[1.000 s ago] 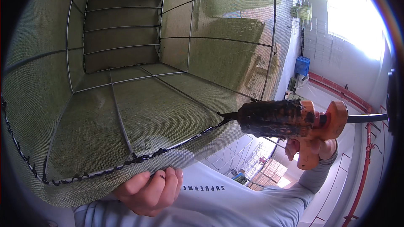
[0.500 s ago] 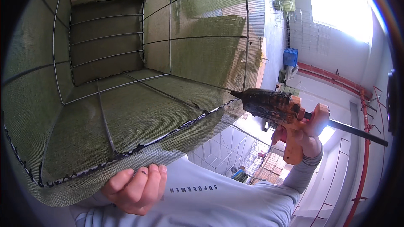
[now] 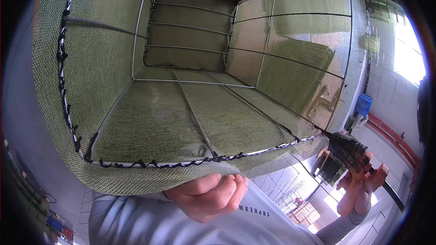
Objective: Assembling storage bins by gluing green fabric/foam panels to a metal wire frame.
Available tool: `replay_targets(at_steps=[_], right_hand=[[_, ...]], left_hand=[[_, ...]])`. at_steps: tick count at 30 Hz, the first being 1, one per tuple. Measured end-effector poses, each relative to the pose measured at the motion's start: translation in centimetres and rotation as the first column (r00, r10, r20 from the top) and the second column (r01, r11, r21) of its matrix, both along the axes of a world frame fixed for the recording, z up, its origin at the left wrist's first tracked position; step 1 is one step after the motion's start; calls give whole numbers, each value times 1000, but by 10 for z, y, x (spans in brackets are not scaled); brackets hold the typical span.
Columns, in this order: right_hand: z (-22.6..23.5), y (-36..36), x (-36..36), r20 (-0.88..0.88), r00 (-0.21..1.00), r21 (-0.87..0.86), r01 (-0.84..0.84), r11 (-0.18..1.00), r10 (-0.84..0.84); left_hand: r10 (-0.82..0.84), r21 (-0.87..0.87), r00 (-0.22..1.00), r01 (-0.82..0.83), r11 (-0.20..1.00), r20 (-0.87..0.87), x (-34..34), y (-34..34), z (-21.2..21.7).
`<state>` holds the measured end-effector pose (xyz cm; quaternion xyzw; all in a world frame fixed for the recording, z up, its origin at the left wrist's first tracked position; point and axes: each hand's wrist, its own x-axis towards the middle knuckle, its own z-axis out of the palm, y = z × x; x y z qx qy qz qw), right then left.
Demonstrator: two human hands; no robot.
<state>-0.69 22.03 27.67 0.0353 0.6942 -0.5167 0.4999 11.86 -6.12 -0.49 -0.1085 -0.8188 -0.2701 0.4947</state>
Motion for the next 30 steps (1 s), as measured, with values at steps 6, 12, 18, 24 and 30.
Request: replay_targets(at_steps=[6,12,18,24,30], right_hand=[[-17,11,-8,-268,958,244,166,955,-98],[-35,7,-18,-303,953,368,90,925,27],[-22,-7,-13,-357,897,547,-25,837,261],[-20,-9,-11,-345,931,524,86,847,119],[-26,-23,-12,-450,874,557,111,823,186]], left_hand=[[-164,-106,979,177,979,119,0,-20,34],[-246,-164,952,275,947,180,-3,-31,19],[-256,-195,942,299,934,217,1,-32,29],[-268,-174,935,311,934,233,1,-32,30],[-262,-195,937,308,931,229,-3,-35,26]])
